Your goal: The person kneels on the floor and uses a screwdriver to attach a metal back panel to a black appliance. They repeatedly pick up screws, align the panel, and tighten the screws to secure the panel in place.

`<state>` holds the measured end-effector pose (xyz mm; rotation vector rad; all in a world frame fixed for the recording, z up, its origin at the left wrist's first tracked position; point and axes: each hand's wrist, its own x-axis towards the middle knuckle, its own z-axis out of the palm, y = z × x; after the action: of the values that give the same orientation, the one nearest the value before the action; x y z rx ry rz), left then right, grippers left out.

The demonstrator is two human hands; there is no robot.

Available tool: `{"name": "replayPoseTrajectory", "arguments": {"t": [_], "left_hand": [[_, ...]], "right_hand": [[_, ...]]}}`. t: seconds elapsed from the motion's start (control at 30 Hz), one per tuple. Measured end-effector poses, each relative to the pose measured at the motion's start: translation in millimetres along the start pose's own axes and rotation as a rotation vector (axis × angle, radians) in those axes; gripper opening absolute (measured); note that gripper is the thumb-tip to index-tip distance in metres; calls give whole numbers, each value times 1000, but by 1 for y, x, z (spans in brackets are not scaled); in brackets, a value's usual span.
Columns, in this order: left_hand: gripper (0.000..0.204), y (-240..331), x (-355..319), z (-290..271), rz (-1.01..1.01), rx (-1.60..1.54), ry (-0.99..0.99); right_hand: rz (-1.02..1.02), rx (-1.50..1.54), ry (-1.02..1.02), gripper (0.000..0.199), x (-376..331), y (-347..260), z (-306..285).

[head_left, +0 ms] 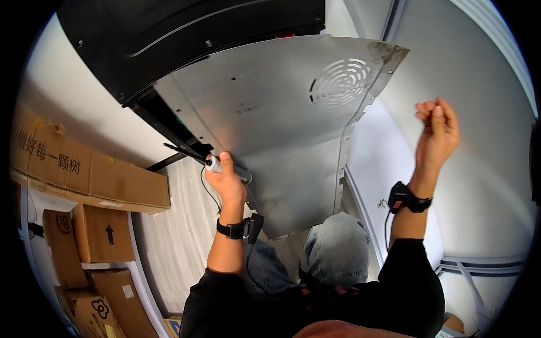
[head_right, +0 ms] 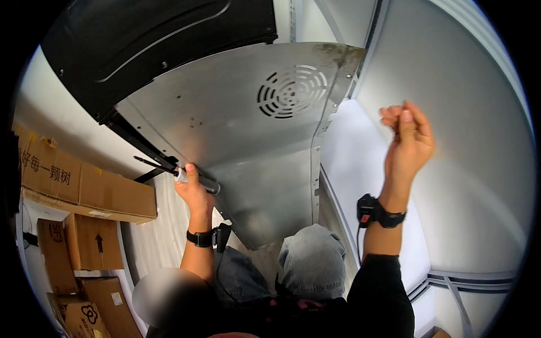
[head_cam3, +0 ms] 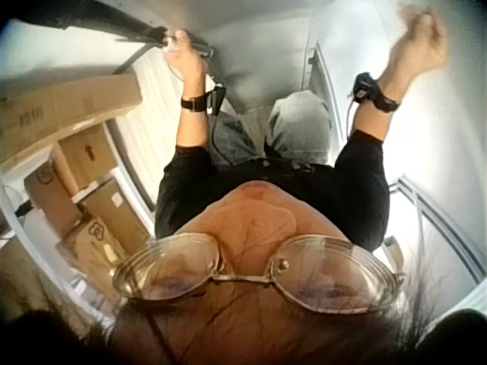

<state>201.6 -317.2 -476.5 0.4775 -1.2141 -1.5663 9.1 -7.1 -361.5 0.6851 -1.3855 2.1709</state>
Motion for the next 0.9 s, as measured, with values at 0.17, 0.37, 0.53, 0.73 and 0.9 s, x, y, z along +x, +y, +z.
{"name": "replayPoseTrajectory", "arguments": {"t": [0.17, 0.37, 0.53, 0.73, 0.9], "left_hand": [[27, 1, 4, -13, -82, -25, 32], [29, -6, 6, -12, -92, -23, 24], [30, -6, 6, -13, -96, -40, -20], [31, -8, 6, -17, -82, -10, 2], [31, -8, 5, -16, -79, -85, -42]], "right_hand": [[382, 191, -48, 19, -41, 43, 4], [486, 288, -54, 15, -43, 49, 7], [509, 452, -188, 17, -41, 61, -12], [430, 229, -29, 28, -45, 54, 4], [267, 193, -121, 47, -46, 65, 31]]}}
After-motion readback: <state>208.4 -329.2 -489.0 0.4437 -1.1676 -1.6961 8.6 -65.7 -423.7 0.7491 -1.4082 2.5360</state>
